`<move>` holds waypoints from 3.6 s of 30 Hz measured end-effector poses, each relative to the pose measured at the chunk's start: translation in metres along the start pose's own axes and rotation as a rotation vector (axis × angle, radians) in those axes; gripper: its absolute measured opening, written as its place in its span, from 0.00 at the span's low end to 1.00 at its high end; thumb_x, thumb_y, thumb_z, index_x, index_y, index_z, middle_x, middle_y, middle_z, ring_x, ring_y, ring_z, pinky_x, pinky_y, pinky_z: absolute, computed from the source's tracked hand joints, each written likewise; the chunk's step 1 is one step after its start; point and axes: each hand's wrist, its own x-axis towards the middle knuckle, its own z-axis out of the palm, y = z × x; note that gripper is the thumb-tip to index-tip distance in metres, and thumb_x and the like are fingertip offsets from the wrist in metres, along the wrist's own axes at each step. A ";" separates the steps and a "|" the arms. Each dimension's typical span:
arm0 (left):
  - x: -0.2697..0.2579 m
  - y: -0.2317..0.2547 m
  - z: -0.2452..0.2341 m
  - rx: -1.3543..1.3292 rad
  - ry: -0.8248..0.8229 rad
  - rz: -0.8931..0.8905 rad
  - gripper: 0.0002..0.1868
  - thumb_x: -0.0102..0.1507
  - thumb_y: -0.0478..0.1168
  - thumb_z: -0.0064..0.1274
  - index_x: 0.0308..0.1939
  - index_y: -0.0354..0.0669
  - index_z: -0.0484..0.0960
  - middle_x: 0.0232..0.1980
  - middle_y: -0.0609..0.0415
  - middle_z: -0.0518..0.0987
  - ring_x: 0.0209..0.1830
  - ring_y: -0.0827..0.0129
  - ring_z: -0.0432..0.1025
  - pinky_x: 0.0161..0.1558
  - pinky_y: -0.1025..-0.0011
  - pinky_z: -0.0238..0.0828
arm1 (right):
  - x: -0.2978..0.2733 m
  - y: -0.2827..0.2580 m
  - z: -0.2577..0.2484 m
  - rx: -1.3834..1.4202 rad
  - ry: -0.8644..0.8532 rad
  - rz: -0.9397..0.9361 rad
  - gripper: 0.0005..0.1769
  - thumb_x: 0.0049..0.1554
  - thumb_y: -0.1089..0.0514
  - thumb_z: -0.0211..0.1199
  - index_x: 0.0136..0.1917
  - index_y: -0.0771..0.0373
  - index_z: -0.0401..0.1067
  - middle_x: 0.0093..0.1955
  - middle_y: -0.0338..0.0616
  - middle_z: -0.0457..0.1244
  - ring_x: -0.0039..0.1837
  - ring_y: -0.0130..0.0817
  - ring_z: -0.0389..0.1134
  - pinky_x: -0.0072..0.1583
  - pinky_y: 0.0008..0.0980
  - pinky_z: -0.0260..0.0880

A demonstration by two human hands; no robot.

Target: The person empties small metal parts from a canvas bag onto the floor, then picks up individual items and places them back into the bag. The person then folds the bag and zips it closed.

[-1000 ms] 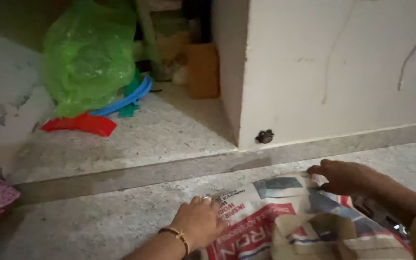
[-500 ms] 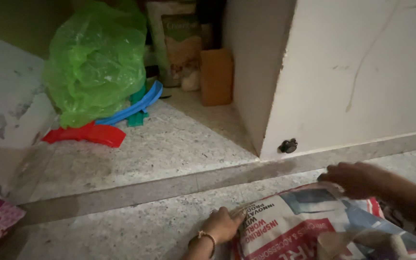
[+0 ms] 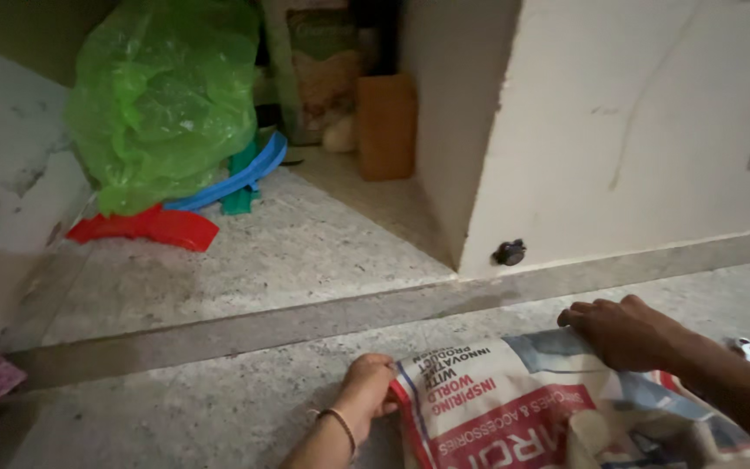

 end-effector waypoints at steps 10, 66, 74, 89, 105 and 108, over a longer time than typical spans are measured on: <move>-0.102 0.086 -0.001 -0.137 0.081 0.081 0.11 0.62 0.43 0.47 0.46 0.51 0.78 0.36 0.60 0.78 0.36 0.71 0.73 0.38 0.65 0.68 | -0.048 0.012 -0.032 0.036 0.082 0.014 0.16 0.58 0.61 0.60 0.58 0.47 0.72 0.52 0.34 0.70 0.57 0.29 0.72 0.63 0.44 0.70; -0.313 0.256 -0.136 0.796 0.841 0.210 0.19 0.71 0.55 0.43 0.49 0.46 0.79 0.39 0.38 0.82 0.38 0.45 0.80 0.42 0.49 0.77 | -0.128 -0.038 -0.137 1.152 0.723 0.206 0.25 0.63 0.44 0.53 0.66 0.59 0.68 0.59 0.55 0.69 0.51 0.49 0.75 0.52 0.46 0.77; -0.320 0.282 -0.145 1.148 0.878 0.255 0.21 0.65 0.53 0.48 0.56 0.48 0.81 0.54 0.39 0.82 0.52 0.43 0.77 0.55 0.48 0.72 | -0.125 -0.045 -0.172 0.877 0.534 0.171 0.21 0.63 0.48 0.61 0.66 0.59 0.72 0.58 0.54 0.73 0.50 0.53 0.75 0.49 0.47 0.79; -0.242 0.167 -0.113 1.467 0.816 0.598 0.42 0.56 0.58 0.55 0.71 0.49 0.65 0.76 0.45 0.62 0.73 0.48 0.57 0.68 0.43 0.53 | -0.034 -0.047 -0.099 0.611 0.628 0.110 0.17 0.60 0.52 0.57 0.61 0.53 0.75 0.51 0.51 0.72 0.55 0.51 0.73 0.56 0.47 0.73; -0.237 0.148 -0.068 1.213 0.145 0.882 0.35 0.56 0.64 0.60 0.56 0.45 0.76 0.62 0.46 0.71 0.64 0.49 0.63 0.61 0.50 0.57 | -0.066 -0.149 -0.121 0.202 0.850 -0.498 0.40 0.59 0.38 0.50 0.81 0.50 0.51 0.84 0.45 0.47 0.81 0.44 0.43 0.76 0.59 0.38; -0.225 0.138 -0.067 1.162 0.203 0.832 0.29 0.55 0.62 0.61 0.47 0.44 0.76 0.51 0.47 0.74 0.53 0.50 0.69 0.53 0.52 0.64 | -0.047 -0.164 -0.105 0.224 0.486 -0.722 0.39 0.64 0.37 0.46 0.83 0.53 0.48 0.85 0.42 0.44 0.83 0.40 0.40 0.77 0.52 0.34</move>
